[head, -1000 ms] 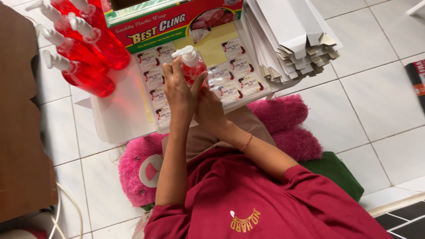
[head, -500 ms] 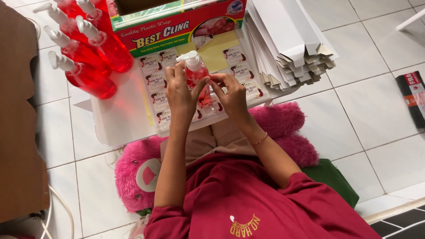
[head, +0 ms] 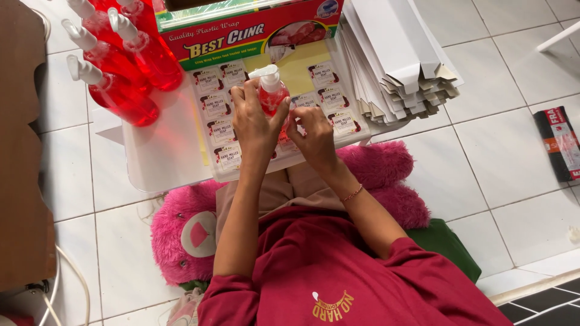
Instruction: The person wraps a red hand-mulled soap bottle in plastic wrap, then folds a white cardboard box and places the wrapped bottle inside. The person closes the box and sets it aside.
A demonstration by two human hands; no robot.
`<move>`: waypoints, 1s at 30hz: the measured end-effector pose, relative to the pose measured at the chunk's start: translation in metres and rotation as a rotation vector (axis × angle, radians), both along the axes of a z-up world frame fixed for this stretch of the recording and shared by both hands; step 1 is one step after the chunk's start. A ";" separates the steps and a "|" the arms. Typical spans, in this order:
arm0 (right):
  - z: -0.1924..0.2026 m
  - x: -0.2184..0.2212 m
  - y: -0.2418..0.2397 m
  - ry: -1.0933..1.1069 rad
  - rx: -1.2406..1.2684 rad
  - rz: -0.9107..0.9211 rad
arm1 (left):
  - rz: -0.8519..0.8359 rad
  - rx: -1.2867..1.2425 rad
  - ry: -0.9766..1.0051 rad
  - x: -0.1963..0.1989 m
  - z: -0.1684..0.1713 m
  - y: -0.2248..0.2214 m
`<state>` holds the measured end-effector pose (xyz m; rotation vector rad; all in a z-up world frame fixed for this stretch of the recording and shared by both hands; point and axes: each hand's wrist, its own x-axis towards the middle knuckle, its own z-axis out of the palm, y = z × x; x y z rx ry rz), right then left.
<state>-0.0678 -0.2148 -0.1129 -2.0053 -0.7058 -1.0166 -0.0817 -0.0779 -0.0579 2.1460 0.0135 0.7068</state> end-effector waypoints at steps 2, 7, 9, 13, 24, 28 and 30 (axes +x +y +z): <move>0.003 -0.002 0.005 -0.035 -0.016 -0.007 | 0.002 0.008 0.001 0.000 0.001 0.000; 0.014 -0.014 0.014 -0.097 -0.077 -0.052 | -0.020 0.028 0.000 -0.001 0.002 0.003; 0.022 -0.021 0.018 -0.067 -0.058 -0.051 | -0.056 0.071 0.018 0.000 -0.001 0.007; -0.007 -0.036 0.027 -0.064 -0.139 -0.137 | -0.099 0.087 0.062 -0.003 0.006 0.010; -0.008 -0.047 0.019 0.256 -0.144 0.073 | -0.143 0.120 0.110 -0.008 0.018 0.012; -0.018 -0.047 0.005 0.325 -0.182 0.078 | -0.250 0.025 0.204 -0.006 0.012 0.031; -0.026 -0.037 0.001 0.505 0.033 0.167 | -0.348 -0.156 0.177 -0.009 0.014 0.041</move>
